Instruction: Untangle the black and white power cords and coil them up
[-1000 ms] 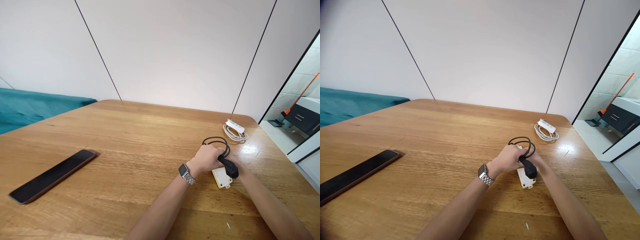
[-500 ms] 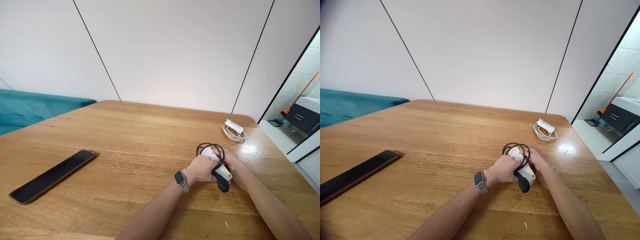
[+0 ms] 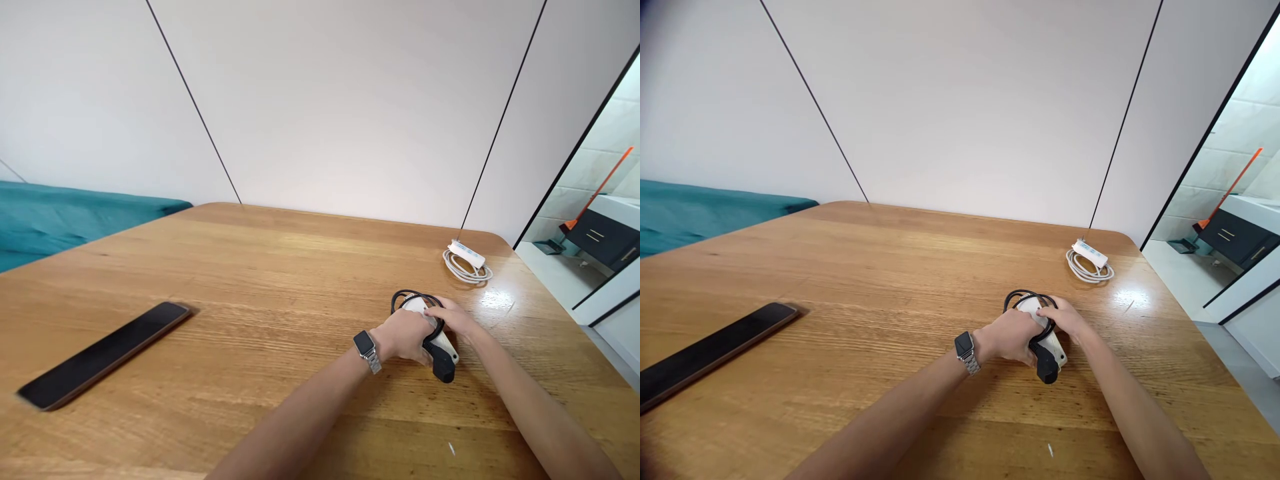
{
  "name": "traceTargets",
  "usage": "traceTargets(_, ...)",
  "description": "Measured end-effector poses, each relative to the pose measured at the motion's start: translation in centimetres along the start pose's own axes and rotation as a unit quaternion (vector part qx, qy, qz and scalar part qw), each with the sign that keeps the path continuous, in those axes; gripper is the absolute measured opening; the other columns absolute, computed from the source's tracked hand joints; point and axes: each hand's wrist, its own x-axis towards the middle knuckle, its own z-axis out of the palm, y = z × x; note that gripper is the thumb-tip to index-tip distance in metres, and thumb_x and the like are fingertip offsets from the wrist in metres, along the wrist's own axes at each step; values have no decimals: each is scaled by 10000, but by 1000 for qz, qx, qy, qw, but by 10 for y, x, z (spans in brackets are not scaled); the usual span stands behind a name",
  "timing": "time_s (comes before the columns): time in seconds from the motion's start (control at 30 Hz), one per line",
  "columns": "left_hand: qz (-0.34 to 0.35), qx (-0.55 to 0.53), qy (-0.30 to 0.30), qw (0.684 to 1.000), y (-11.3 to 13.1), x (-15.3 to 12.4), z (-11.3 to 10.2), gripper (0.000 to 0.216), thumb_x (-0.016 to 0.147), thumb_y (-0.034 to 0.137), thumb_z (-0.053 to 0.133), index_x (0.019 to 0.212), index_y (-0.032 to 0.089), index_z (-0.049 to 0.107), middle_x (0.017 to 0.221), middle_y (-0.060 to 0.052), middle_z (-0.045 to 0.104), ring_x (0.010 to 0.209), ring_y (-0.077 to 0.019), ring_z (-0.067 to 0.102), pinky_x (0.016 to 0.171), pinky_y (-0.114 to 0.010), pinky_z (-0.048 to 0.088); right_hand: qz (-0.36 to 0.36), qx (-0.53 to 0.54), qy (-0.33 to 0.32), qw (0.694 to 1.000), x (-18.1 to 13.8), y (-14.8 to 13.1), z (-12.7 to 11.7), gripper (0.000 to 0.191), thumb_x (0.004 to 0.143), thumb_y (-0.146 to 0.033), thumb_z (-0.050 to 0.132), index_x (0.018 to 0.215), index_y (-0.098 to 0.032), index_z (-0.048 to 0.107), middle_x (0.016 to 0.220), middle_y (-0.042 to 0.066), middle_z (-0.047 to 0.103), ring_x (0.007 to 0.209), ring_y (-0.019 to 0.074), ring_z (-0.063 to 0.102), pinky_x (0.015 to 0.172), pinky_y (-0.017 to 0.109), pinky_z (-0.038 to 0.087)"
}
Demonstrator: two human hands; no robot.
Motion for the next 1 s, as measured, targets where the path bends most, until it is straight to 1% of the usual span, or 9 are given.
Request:
traceTargets(0.1,-12,-15,-4,1000,0,-4,2,360,693,440,756,933,190,660,911,-75,721,837,-271,691,681,-311,492,-16,-7,8,1000,1,-1,0,295,591,-247,688,877,-179,702,794,2,719,758,189,611,690,295,449)
traceTargets(0.17,2,-31,9,999,-1,-9,5,340,705,413,738,939,183,650,912,-71,715,823,-252,680,677,-302,477,-13,-14,9,1000,1,-2,1,274,581,-243,675,847,-185,701,753,-9,705,733,185,598,680,296,440)
traceTargets(0.3,43,-8,79,996,-5,-20,15,396,724,337,723,1061,159,617,1083,-103,672,995,-263,618,868,-351,449,-9,-6,7,1000,0,-2,3,224,577,-256,666,790,-188,684,711,-21,683,702,174,577,681,296,431)
traceTargets(0.4,23,20,137,990,-8,-26,25,437,756,305,696,1160,179,589,1174,-110,615,1086,-275,547,939,-397,403,-7,27,-5,1000,1,0,4,217,576,-259,659,781,-189,678,711,-24,680,692,169,574,690,295,432)
traceTargets(0.47,14,20,157,987,-9,-28,31,480,762,299,691,1216,198,572,1224,-112,584,1127,-279,511,956,-408,387,-4,39,-8,999,1,2,4,215,575,-259,659,777,-190,678,704,-26,677,683,166,569,683,292,429)
traceTargets(0.67,29,14,183,983,-10,-29,38,557,770,282,688,1304,235,539,1373,-120,514,1238,-290,463,1006,-425,370,-36,27,2,999,3,4,4,169,610,-249,648,762,-184,683,725,-22,684,719,171,581,708,292,430)
traceTargets(0.8,22,48,196,979,-6,-28,37,537,785,272,671,1302,229,533,1424,-137,472,1266,-300,446,1022,-444,375,-67,39,6,997,5,7,6,239,644,-344,688,820,-185,717,831,3,721,820,186,610,788,299,440)
traceTargets(0.87,22,56,194,979,-4,-28,35,559,778,278,672,1315,231,523,1448,-140,452,1283,-308,433,1033,-463,372,-58,56,9,997,5,9,7,291,650,-407,710,842,-189,721,857,12,728,842,190,618,796,298,442)
traceTargets(1.0,44,60,181,981,-1,-29,33,751,724,287,701,1424,234,435,1506,-146,399,1390,-341,326,1101,-535,293,-21,75,-2,997,6,11,8,389,676,-545,708,849,-197,723,843,27,731,801,191,629,728,291,453)
